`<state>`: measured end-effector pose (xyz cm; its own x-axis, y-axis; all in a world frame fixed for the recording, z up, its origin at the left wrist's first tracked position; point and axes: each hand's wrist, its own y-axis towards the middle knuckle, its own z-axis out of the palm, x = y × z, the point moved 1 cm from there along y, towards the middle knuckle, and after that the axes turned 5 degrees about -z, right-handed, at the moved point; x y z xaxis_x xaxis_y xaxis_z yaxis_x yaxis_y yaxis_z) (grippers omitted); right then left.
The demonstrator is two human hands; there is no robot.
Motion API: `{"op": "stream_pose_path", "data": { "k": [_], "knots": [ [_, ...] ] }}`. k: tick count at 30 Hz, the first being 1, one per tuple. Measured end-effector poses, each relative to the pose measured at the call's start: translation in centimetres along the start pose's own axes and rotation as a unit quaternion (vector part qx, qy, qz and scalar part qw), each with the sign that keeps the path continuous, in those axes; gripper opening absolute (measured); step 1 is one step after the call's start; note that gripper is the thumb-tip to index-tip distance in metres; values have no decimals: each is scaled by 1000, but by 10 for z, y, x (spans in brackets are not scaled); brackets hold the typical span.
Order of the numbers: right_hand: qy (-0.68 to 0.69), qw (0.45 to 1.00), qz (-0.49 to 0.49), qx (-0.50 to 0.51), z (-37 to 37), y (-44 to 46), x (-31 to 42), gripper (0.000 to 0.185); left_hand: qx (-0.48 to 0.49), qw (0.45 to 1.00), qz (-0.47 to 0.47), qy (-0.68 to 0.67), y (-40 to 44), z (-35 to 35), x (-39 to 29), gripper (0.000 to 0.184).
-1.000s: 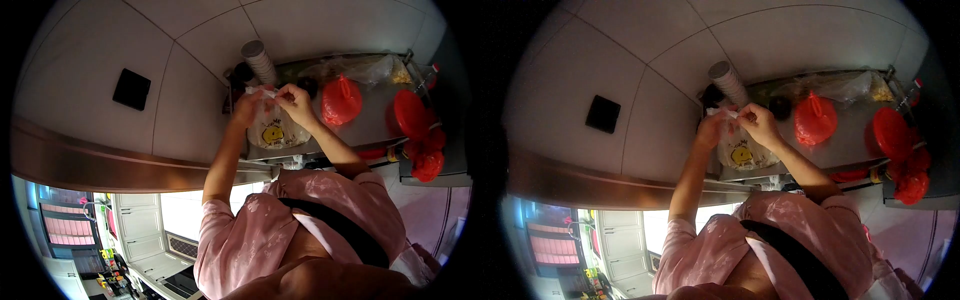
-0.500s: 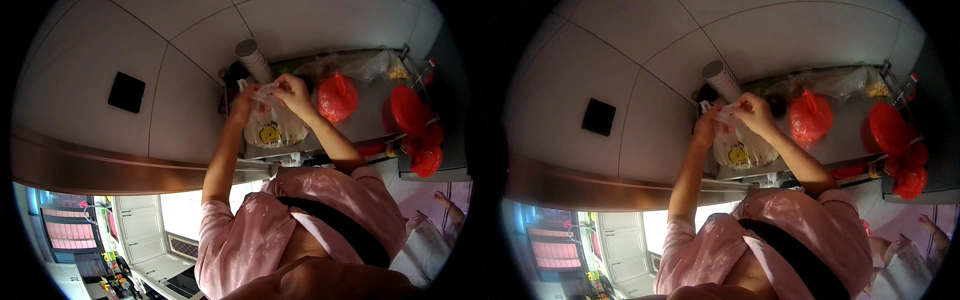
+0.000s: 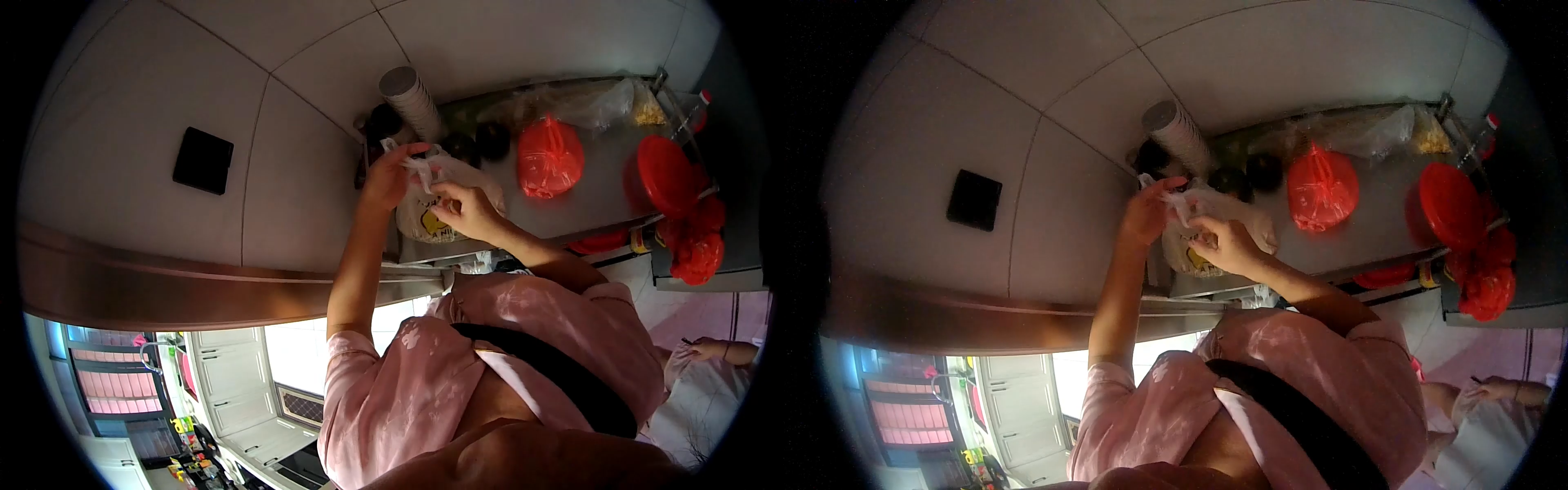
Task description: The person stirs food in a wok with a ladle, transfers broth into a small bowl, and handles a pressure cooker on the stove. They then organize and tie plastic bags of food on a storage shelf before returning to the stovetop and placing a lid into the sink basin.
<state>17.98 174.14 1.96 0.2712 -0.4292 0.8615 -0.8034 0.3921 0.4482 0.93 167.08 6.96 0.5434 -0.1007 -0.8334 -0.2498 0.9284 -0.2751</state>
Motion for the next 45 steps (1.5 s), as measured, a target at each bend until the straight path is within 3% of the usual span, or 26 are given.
{"op": "stream_pose_path", "data": {
  "k": [2, 4, 7, 8, 9, 10, 11, 12, 15, 20, 22, 23, 25, 26, 28, 29, 30, 31, 33, 34, 37, 39, 40, 42, 43, 45],
  "knots": [
    [-52, 998, 1, 34, 3, -1, -10, 41, 39, 999, 0, 17, 4, -17, -3, 40],
    [-255, 962, 10, 96, 5, 1, -11, 45, 78, 996, -3, 33, 3, -19, -3, 41],
    [-288, 949, 31, 126, 3, 7, 1, 37, 19, 993, 24, 115, 1, 1, -4, 33],
    [-290, 949, 30, 125, 1, 5, -2, 37, -61, 980, 16, 187, -5, 16, -5, 27],
    [-220, 973, -11, 72, -5, 5, -4, 31, -142, 956, 13, 256, -9, 27, -6, 21],
    [-147, 987, -55, 22, -11, 9, -1, 25, -144, 956, 19, 256, -11, 28, -3, 21],
    [-111, 993, -31, -19, -19, 12, 0, 19, -122, 852, 179, 477, -15, 30, -1, 17],
    [-73, 996, -4, -59, -31, 19, 11, 13, -91, 676, 320, 658, -19, 33, 3, 15],
    [-59, 991, -42, -110, -48, 54, 7, 15, -103, 621, 395, 670, -23, 35, 16, 24],
    [-35, 990, -125, -50, -29, 94, -20, 21, -67, 645, 364, 669, -25, 35, 18, 26],
    [168, 980, 87, 61, -25, 103, -17, 21, -80, 662, 356, 654, -28, 35, 21, 26],
    [169, 980, 89, 64, -23, 106, -21, 21, -111, 650, 391, 642, -29, 33, 22, 25],
    [223, 972, 74, 6, -16, 107, -32, 20, -144, 639, 423, 626, -33, 30, 27, 25],
    [223, 972, 77, 9, -12, 104, -38, 20, -220, 632, 439, 600, -37, 28, 30, 28],
    [165, 973, 111, -114, -10, 96, -48, 15, -300, 621, 451, 567, -41, 16, 41, 30],
    [164, 974, 113, -110, -10, 95, -63, 15, -343, 612, 434, 565, -42, 2, 55, 23],
    [78, 969, 151, -181, -13, 94, -90, 13, -385, 603, 415, 562, -45, -13, 70, 19],
    [-11, 950, 189, -249, -20, 88, -112, 12, -389, 605, 411, 560, -53, -26, 89, 19],
    [75, 926, 251, -271, -39, 68, -141, 11, -413, 655, 305, 555, -76, -46, 124, 16],
    [26, 922, 282, -264, -46, 59, -143, 11, -412, 656, 304, 555, -82, -48, 132, 16],
    [92, 914, 295, -263, -50, 51, -138, 11, -418, 642, 289, 574, -89, -40, 136, 21],
    [296, 894, 181, -282, -51, 62, -120, 13, -403, 855, 149, 289, -83, -38, 121, 28],
    [296, 895, 180, -281, -49, 68, -104, 13, -403, 855, 149, 289, -75, -37, 112, 28],
    [499, 820, 201, -195, -37, 78, -73, 15, -352, 901, 169, 191, -54, -34, 92, 33],
    [501, 820, 200, -195, -30, 80, -78, 15, -333, 913, 175, 158, -44, -28, 81, 34],
    [499, 820, 198, -197, -19, 84, -89, 15, -178, 950, 257, -17, -20, -10, 69, 38]
  ]
}}
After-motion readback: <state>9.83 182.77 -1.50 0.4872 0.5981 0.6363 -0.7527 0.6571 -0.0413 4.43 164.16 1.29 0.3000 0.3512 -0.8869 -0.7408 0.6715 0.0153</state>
